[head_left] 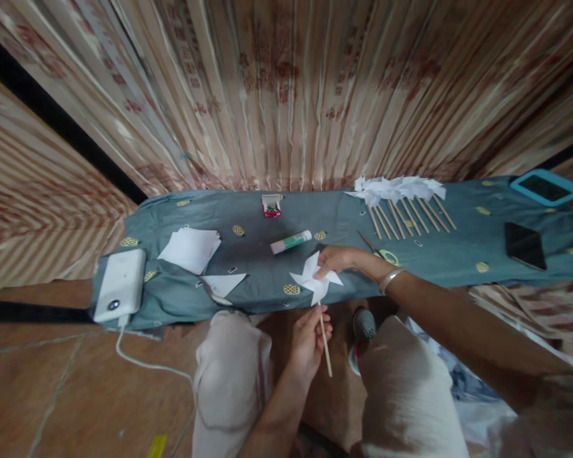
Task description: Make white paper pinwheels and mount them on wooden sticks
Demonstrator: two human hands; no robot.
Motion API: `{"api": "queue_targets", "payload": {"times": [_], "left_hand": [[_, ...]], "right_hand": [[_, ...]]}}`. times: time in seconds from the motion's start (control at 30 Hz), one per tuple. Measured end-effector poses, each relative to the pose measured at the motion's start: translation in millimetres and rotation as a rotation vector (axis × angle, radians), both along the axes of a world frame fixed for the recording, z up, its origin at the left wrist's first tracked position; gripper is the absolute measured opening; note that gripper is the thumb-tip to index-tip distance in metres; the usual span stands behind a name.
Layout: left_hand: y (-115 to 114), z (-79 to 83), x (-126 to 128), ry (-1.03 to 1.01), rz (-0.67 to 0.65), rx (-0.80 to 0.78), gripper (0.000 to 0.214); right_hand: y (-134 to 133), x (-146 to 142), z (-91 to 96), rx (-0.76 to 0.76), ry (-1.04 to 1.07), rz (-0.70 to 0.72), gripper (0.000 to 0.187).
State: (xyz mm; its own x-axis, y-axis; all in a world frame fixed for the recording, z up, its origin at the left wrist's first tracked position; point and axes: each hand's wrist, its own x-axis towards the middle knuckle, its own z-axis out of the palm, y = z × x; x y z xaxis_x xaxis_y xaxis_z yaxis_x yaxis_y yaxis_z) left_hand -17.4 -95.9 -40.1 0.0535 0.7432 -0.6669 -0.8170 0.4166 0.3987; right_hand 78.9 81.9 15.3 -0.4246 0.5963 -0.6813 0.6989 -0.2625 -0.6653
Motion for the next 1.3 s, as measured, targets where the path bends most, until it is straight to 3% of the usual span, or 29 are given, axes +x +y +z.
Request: {"api": "queue_targets", "payload": {"times": [0.13,0.27,0.47,0.63,0.83,0.93,1.07,1.3], "left_hand": [[2,14.4,-7,-0.026,0.013,0.007,0.039],[13,31.3,-15,-0.068,0.014,0.042,0.034],[50,56.1,-22,-0.085,-0.013,0.075,0.015],[84,66.9,-23,-0.047,-0.071,0.127,0.011],[105,53.2,-24,0.034,-0.101,0.188,0.025],[104,44.7,-23,0.061,-0.114,0.182,0.033],[98,41.6,-19,0.092,-0.175,0.151,0.035],[93,41.0,-13,0.110,-0.206,0.150,0.035]], "right_hand": [[-9,7,9.9,0.031,0.180,-0.144,0.038],[-18,16,12.9,0.139,0.369,-0.388,0.044],[-22,28,4.8,0.291,0.596,-0.720,0.048],[-21,34,-6.8,0.414,0.696,-0.900,0.044],[-35,35,-17.3,0.482,0.639,-0.897,0.033],[-36,37,-14.8,0.570,0.559,-0.858,0.033],[-27,44,-11.3,0.661,0.545,-0.919,0.038],[-23,51,-10.5,0.607,0.574,-0.929,0.042]]}}
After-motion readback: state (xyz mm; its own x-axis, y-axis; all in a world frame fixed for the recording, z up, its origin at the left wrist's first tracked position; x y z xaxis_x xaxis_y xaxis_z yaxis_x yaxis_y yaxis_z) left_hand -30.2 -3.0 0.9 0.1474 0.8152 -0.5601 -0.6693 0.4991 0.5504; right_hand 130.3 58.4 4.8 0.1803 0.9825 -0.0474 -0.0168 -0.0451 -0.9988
